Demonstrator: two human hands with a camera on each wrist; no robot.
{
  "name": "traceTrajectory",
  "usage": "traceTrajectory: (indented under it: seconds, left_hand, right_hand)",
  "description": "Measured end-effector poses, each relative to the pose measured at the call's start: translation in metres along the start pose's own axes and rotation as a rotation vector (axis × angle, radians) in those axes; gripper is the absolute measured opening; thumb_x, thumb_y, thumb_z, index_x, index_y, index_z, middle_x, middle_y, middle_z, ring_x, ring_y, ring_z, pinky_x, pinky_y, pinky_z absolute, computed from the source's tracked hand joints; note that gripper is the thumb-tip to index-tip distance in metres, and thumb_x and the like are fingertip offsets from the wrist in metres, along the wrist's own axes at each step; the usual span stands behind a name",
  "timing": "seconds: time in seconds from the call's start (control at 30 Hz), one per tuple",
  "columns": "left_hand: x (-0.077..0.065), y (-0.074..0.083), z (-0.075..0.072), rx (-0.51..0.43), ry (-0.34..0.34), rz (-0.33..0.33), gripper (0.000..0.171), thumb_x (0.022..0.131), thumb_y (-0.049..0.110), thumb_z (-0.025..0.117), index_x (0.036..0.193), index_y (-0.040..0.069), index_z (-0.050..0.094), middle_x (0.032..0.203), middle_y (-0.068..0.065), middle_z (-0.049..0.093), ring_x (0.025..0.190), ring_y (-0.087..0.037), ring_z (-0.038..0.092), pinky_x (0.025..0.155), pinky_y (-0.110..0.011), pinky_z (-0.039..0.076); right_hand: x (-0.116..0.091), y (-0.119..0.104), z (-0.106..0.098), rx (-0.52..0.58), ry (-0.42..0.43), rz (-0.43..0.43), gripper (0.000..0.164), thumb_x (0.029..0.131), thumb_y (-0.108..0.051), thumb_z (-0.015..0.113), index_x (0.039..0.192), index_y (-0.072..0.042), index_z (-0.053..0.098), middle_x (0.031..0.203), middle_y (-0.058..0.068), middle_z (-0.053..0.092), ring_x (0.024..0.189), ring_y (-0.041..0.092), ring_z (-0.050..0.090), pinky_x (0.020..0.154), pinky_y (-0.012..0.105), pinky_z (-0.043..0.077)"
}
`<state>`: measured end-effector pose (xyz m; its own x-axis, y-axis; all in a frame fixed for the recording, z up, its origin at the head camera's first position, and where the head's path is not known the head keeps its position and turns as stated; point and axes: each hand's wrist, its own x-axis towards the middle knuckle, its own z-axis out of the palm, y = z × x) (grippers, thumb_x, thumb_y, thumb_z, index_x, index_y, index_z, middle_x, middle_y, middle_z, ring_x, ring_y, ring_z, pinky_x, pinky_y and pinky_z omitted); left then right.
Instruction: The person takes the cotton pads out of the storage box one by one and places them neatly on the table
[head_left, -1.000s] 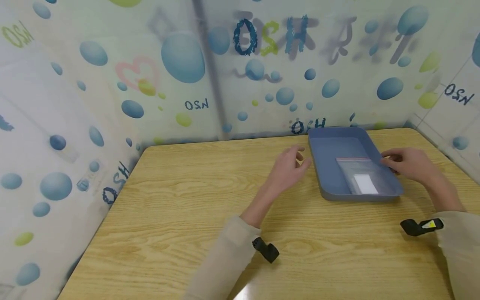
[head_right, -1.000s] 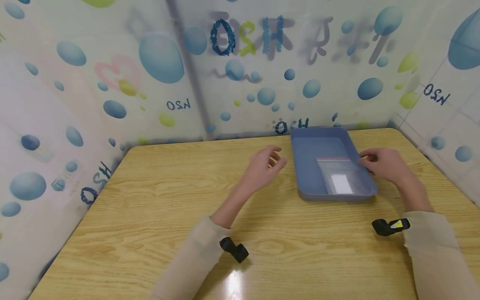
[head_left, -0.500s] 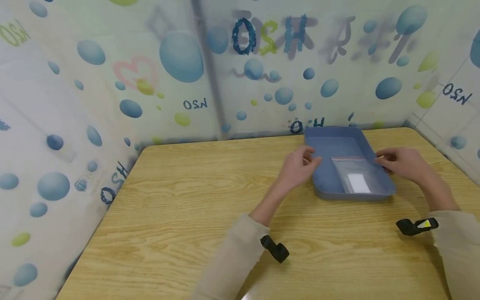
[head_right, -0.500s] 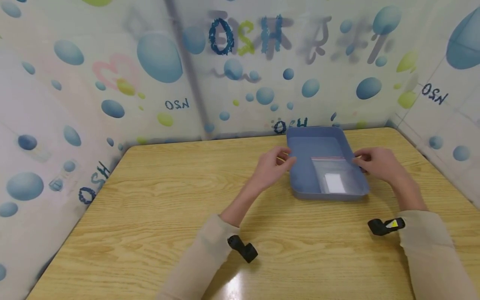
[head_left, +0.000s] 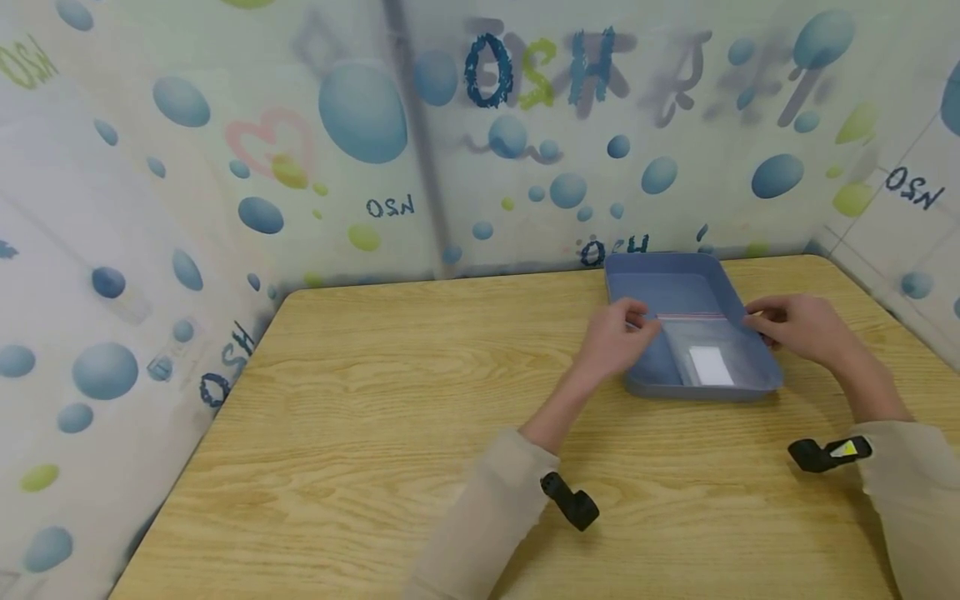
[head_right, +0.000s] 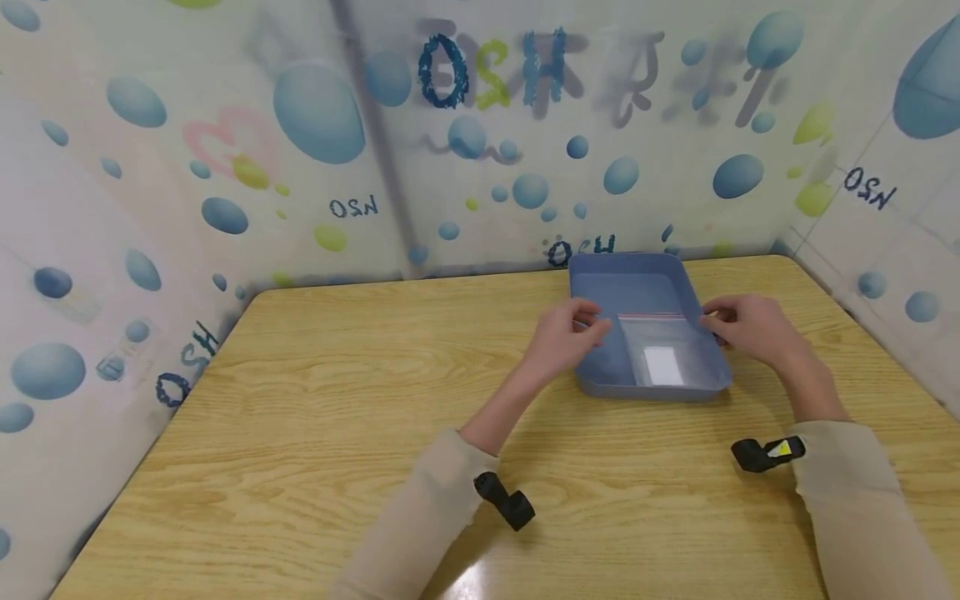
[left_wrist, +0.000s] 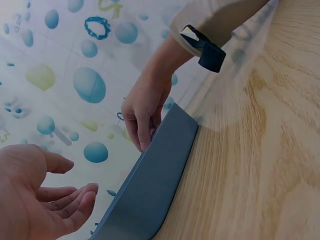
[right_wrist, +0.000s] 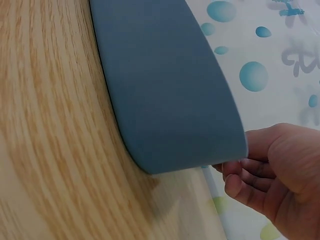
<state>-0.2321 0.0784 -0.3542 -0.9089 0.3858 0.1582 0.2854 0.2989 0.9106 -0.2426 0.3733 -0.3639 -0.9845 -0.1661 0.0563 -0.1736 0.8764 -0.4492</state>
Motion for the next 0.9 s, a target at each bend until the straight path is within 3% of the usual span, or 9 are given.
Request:
traceTrajectory:
  seconds: [0.27, 0.6, 0.9]
  left_hand:
    - [0.0, 0.001, 0.013, -0.073, 0.033, -0.052, 0.032, 0.099, 0.017, 0.064, 0.124, -0.002, 0.064, 0.099, -0.002, 0.067, 0.083, -0.008, 0.061, 0.067, -0.02, 0.05]
    - [0.001, 0.006, 0.027, 0.055, 0.014, -0.159, 0.037, 0.097, 0.024, 0.069, 0.125, 0.001, 0.065, 0.099, -0.003, 0.071, 0.082, -0.01, 0.063, 0.067, -0.022, 0.05]
    - [0.003, 0.004, 0.034, 0.044, -0.029, -0.26, 0.041, 0.097, 0.025, 0.069, 0.13, 0.001, 0.062, 0.112, -0.008, 0.069, 0.095, -0.016, 0.066, 0.076, -0.028, 0.054]
  right_hand:
    - [0.001, -0.003, 0.001, -0.007, -0.001, -0.005, 0.04, 0.101, -0.018, 0.061, 0.121, 0.017, 0.06, 0.072, 0.001, 0.065, 0.063, 0.019, 0.061, 0.055, 0.03, 0.045]
    - [0.004, -0.006, 0.003, -0.004, -0.003, -0.026, 0.039, 0.102, -0.018, 0.061, 0.12, 0.017, 0.061, 0.073, 0.001, 0.066, 0.062, 0.02, 0.062, 0.055, 0.031, 0.045]
    - [0.004, -0.004, 0.004, -0.001, 0.005, -0.038, 0.037, 0.101, -0.017, 0.062, 0.119, 0.016, 0.062, 0.072, 0.001, 0.066, 0.062, 0.02, 0.062, 0.056, 0.032, 0.046]
